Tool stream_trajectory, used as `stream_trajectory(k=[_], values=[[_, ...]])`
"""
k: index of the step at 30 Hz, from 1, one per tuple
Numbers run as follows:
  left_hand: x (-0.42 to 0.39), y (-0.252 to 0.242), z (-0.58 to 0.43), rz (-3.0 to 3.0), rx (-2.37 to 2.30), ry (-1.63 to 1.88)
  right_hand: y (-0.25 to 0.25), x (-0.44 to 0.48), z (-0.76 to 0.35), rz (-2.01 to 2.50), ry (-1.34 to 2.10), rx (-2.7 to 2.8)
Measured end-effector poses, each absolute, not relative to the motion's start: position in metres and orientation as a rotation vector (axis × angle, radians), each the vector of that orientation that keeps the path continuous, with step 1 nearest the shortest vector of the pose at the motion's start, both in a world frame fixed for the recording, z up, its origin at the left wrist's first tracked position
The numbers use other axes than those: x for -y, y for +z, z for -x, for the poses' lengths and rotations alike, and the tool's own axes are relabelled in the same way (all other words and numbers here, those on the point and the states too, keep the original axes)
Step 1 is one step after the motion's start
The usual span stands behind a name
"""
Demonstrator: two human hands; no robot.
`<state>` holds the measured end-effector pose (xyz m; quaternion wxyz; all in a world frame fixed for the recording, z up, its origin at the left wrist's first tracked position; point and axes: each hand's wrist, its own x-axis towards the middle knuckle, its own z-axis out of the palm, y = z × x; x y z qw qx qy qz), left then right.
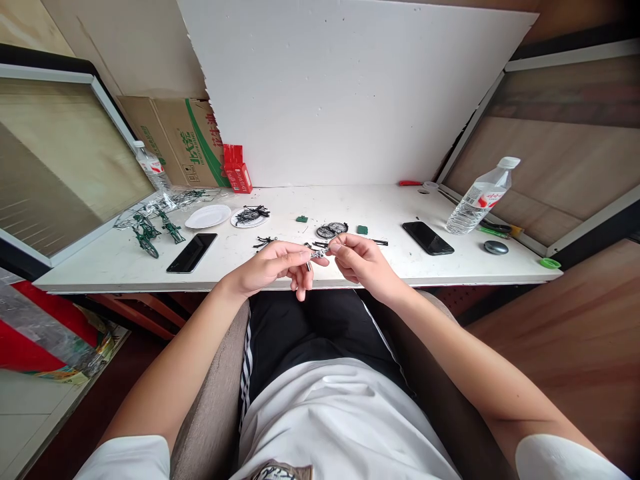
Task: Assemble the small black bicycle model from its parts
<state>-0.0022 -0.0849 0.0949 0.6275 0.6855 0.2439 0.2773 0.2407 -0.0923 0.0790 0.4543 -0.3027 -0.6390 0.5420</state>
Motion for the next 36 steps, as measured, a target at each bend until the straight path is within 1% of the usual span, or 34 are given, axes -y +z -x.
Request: stream_trajectory(k=[13,24,29,36], values=[[0.085,0.090,0.000,-1.457,-0.521,0.638,0.077,0.092,-0.242,0.752,1.353,1.593],[0.084,0.086,-0.004,-1.449,-0.489,0.574,0.081,0.095,-0.240,0.707,1.273,1.726],[0.084,0.083,-0.006,-1.386,-0.460,0.626,0.075,0.095,-0.238,0.787,1.068,1.637],[0.079,0.078,-0.007,-1.302,-0.508,0.899,0.070,0.088,-0.242,0.774,0.606,1.668]])
